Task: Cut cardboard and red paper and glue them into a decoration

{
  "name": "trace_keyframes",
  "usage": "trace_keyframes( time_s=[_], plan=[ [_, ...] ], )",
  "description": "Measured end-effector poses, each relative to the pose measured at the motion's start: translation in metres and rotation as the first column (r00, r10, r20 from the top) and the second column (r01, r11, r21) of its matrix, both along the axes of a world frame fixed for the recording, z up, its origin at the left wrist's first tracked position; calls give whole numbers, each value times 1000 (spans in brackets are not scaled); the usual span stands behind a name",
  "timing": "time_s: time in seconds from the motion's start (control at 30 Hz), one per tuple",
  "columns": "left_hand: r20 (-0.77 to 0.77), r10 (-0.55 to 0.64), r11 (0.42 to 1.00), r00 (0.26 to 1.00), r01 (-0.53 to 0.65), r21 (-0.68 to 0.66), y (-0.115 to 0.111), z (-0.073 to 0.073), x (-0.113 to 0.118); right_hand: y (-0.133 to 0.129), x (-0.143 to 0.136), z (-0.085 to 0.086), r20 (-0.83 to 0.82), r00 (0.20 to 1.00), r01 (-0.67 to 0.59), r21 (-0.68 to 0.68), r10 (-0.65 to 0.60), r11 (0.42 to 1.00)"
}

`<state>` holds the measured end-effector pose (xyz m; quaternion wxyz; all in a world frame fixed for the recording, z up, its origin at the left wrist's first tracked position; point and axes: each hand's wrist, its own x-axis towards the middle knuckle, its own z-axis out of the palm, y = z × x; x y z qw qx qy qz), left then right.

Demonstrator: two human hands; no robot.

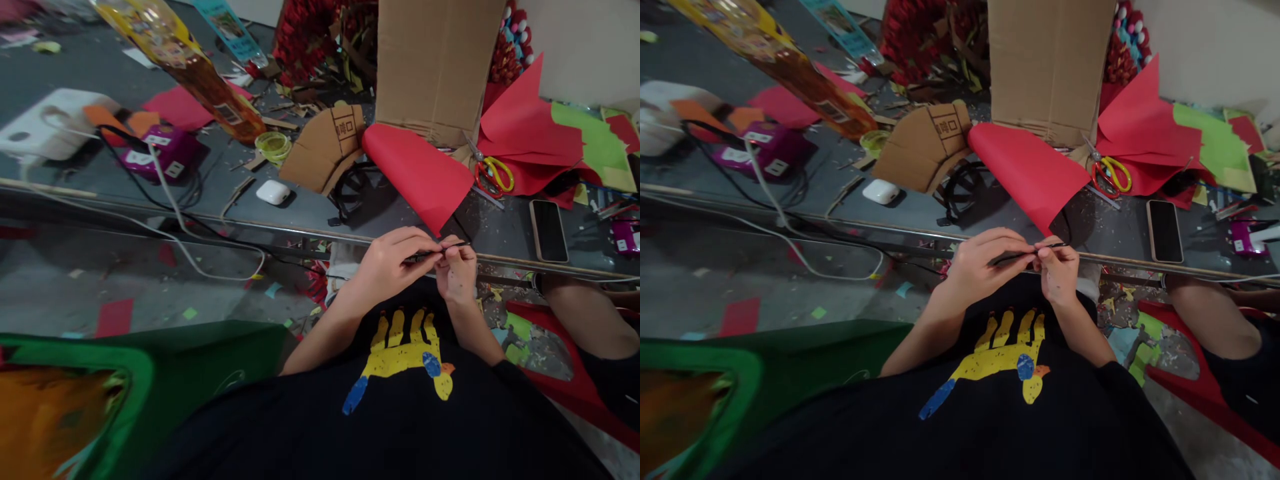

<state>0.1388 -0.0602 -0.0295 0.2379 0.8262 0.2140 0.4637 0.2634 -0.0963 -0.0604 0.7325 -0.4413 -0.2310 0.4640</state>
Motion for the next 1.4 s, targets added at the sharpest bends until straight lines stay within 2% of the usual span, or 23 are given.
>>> trace_keyframes(
  time_s=[0.2, 0.33, 0.43, 0.53, 0.77, 0.9, 0.97, 1.07, 1.17, 1.23, 1.3, 1.33, 1.4],
  plan=[
    [1, -67, 981, 998, 66, -185, 0, 4, 1, -2, -1, 0, 48, 999, 18, 17, -19, 1000],
    [25, -110, 958, 994, 113, -263, 0, 7, -1, -5, -1, -3, 116, 991, 51, 102, -63, 993],
    [7, -123, 944, 992, 119, -307, 1, 8, -3, -7, 0, -6, 179, 980, 63, 108, -82, 992],
    [-26, -127, 953, 992, 114, -280, 2, 8, -3, -7, 0, -8, 212, 973, 76, 101, -96, 992],
    [-139, -61, 996, 988, 52, -69, 3, 5, 0, -5, -1, -9, 227, 968, 82, 130, -110, 988],
    [-136, -18, 1000, 991, 20, 13, 2, 1, 5, -4, -2, -7, 168, 975, 128, 123, -148, 984],
    [-49, -18, 1000, 999, 18, -2, 2, -1, 7, -4, -2, -5, 121, 979, 147, 130, -162, 981],
    [75, -10, 995, 997, 18, -103, 0, -2, 8, -6, -2, -2, 77, 985, 142, 131, -152, 981],
    [77, -29, 985, 997, 42, -166, -2, 0, 7, -9, 3, -2, 67, 992, 95, 94, -102, 991],
    [77, -21, 984, 997, 34, -172, -3, 2, 5, -14, 9, -3, 138, 990, 11, 50, -18, 999],
    [79, 17, 985, 997, -3, -171, -3, 4, 5, -20, 17, -2, 304, 950, -67, -4, 65, 998],
    [77, 30, 986, 997, -17, -167, -4, 5, 5, -24, 20, -1, 413, 907, -81, -23, 83, 996],
    [76, 29, 989, 997, -18, -148, -4, 5, 5, -31, 25, 4, 637, 769, -56, -12, 51, 998]
  ],
)
